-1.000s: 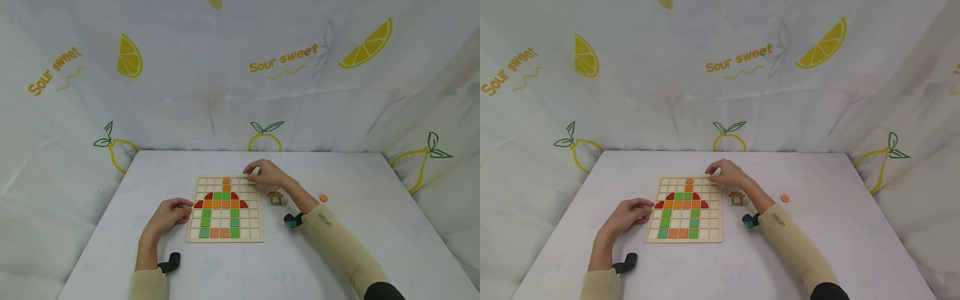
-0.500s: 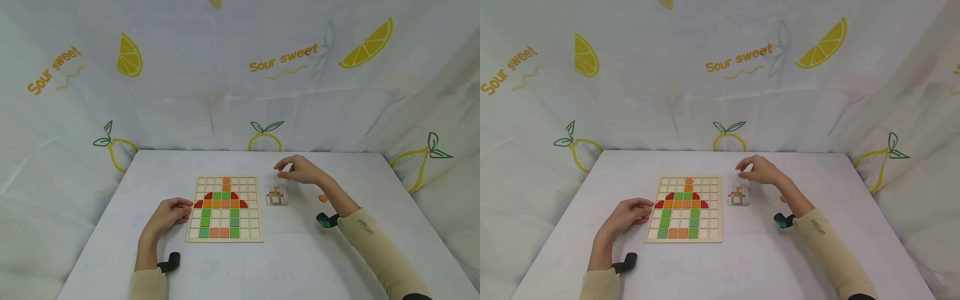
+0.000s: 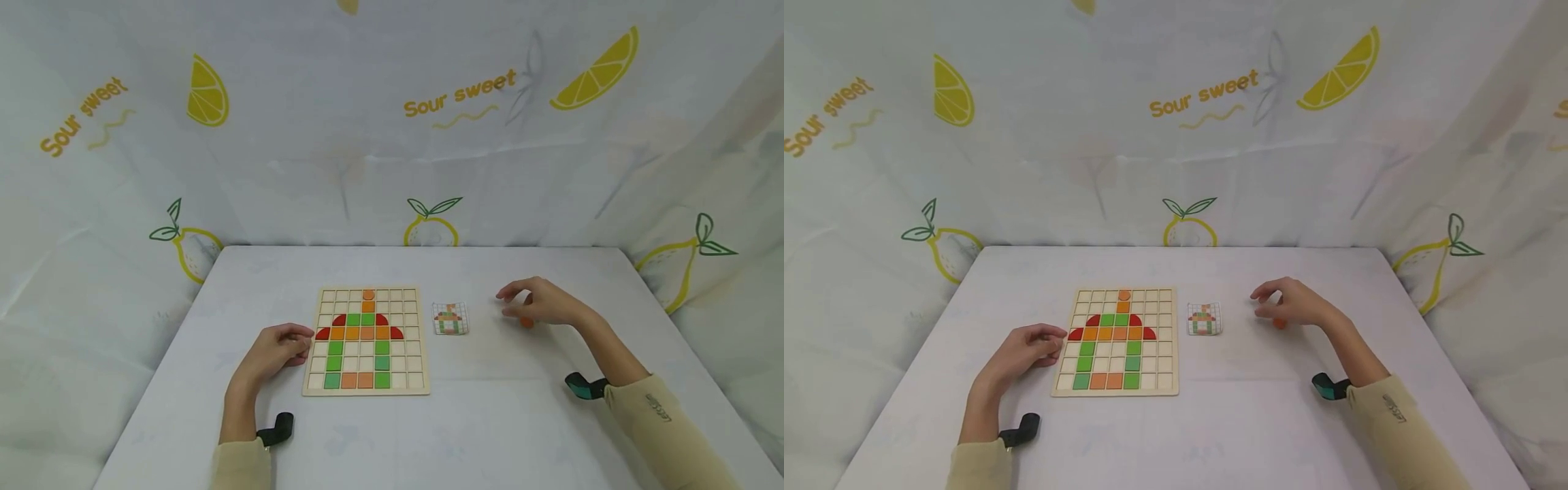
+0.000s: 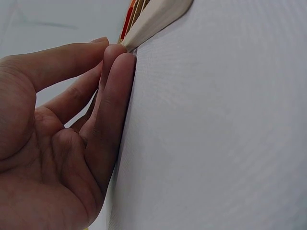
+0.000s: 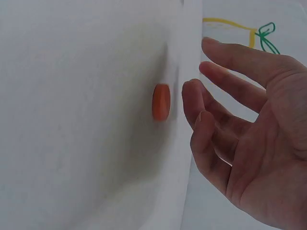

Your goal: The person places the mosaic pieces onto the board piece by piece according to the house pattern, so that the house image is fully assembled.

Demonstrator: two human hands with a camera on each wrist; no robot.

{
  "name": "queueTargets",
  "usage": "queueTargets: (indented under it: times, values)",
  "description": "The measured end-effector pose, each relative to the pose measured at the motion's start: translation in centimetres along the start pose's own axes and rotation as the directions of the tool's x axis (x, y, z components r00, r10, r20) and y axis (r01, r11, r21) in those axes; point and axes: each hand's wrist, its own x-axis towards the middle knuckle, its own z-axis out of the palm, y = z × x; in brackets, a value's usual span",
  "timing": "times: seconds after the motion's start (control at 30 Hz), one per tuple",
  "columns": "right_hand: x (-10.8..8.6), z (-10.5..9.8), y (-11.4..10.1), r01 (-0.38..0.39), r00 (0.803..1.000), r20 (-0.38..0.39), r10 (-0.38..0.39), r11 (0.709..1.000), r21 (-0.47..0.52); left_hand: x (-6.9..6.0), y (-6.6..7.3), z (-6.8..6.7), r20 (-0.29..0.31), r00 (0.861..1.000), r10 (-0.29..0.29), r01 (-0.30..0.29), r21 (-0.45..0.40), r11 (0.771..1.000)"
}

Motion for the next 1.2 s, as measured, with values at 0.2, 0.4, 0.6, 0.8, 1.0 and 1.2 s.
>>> queueTargets:
  times: [0.2,0.4,0.6,0.8,1.0,1.2]
  values:
    - [-2.1,-0.3,2.5,-0.007,1.000,0.003,0.007,1.000,0.011,0.0,0.0,-0.1,0.001,1.000,-0.001,0.001,-0.006,1.000]
    - [-2.9,0.0,3.7,0.052,0.999,-0.013,-0.051,0.998,0.047,-0.2,0.2,0.0,0.006,1.000,0.015,-0.015,-0.017,1.000]
    - [-3.0,0.3,3.8,0.036,0.999,-0.032,-0.035,0.999,0.027,-0.3,0.2,0.0,0.008,1.000,0.023,-0.023,-0.016,1.000]
    - [-2.9,0.6,3.8,0.035,0.998,-0.055,-0.035,0.999,0.001,-0.2,0.0,-0.1,0.007,1.000,0.006,-0.006,-0.012,1.000]
    - [-2.0,1.0,3.3,0.069,0.994,-0.084,-0.070,0.997,-0.015,-0.1,0.0,-0.2,0.003,1.000,0.003,-0.003,-0.009,1.000]
    - [0.4,1.3,0.3,0.150,0.984,-0.100,-0.149,0.989,0.001,-0.1,0.1,-0.1,0.008,1.000,0.007,-0.007,-0.005,1.000]
